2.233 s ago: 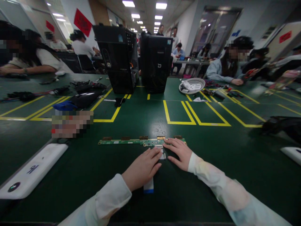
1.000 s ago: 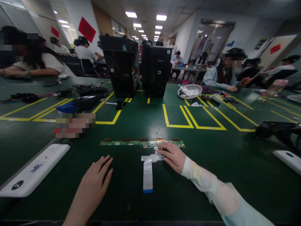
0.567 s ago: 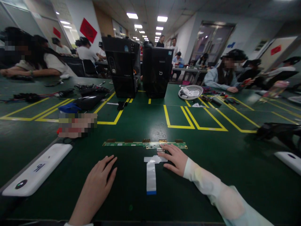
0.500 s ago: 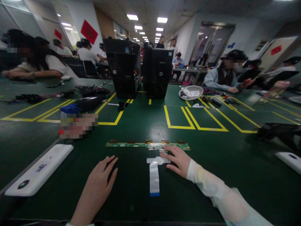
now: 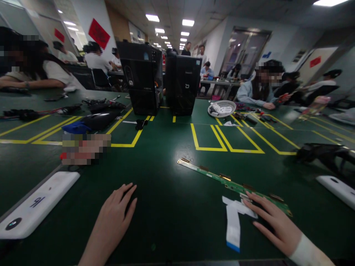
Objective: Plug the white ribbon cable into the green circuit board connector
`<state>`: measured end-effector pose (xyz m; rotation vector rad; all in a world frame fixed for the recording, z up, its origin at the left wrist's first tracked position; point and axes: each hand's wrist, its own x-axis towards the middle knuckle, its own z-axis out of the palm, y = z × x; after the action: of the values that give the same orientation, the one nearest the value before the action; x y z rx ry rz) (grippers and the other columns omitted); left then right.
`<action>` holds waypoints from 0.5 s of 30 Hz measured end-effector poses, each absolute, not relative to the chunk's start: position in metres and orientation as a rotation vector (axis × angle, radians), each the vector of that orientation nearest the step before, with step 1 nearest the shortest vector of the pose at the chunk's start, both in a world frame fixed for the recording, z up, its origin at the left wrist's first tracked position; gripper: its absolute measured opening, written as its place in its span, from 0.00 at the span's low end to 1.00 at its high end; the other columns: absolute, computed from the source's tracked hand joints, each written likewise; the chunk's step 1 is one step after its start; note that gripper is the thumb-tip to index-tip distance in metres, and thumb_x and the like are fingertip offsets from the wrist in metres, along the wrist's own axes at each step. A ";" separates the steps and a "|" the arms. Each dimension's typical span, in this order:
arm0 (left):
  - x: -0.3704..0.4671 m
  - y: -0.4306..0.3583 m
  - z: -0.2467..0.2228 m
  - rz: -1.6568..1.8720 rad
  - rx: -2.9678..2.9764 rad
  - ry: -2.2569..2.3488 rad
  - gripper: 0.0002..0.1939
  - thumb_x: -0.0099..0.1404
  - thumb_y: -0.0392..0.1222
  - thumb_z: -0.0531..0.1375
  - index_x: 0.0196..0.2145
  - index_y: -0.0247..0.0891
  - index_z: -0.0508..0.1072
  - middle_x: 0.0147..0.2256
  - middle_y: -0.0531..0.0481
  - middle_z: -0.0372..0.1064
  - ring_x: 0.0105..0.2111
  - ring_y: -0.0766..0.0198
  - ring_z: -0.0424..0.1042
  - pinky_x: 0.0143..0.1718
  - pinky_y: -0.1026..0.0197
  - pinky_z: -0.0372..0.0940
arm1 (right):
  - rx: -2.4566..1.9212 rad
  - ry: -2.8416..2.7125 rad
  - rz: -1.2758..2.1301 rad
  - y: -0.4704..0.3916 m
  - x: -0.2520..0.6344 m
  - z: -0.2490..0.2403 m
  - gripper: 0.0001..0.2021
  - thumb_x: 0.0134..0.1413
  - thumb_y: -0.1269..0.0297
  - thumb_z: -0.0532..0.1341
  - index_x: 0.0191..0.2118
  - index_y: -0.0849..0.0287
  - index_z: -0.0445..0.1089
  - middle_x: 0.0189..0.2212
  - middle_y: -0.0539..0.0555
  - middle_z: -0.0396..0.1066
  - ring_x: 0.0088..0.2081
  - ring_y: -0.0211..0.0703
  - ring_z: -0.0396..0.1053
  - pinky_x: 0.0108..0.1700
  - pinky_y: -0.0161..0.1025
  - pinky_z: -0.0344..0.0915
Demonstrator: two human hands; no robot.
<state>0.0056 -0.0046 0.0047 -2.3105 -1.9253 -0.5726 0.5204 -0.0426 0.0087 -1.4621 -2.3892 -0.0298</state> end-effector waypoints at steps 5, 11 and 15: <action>0.006 -0.004 0.005 -0.560 -2.322 -1.932 0.27 0.69 0.53 0.47 0.57 0.34 0.68 0.56 0.37 0.66 0.57 0.47 0.65 0.57 0.41 0.61 | -1.549 -2.287 -0.037 -0.068 0.565 -0.003 0.23 0.62 0.55 0.53 0.61 0.49 0.64 0.62 0.58 0.59 0.61 0.57 0.60 0.59 0.57 0.61; 0.009 -0.005 0.009 -0.565 -2.325 -1.961 0.27 0.69 0.53 0.47 0.56 0.35 0.69 0.56 0.37 0.66 0.57 0.46 0.65 0.57 0.40 0.61 | -1.600 -2.368 -0.135 -0.078 0.635 -0.022 0.29 0.58 0.57 0.57 0.66 0.42 0.55 0.63 0.59 0.58 0.58 0.62 0.63 0.52 0.60 0.69; 0.008 -0.004 0.009 -0.597 -2.321 -1.926 0.27 0.69 0.52 0.47 0.56 0.34 0.69 0.55 0.37 0.66 0.56 0.46 0.66 0.57 0.40 0.61 | -1.760 -2.213 -0.187 -0.074 0.653 -0.028 0.25 0.61 0.55 0.53 0.64 0.43 0.59 0.58 0.63 0.63 0.56 0.62 0.65 0.52 0.60 0.68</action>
<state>0.0083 -0.0043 0.0086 -2.3213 -1.9256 -0.5968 0.6528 -0.0736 -0.0285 -1.7601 -2.2129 -0.1867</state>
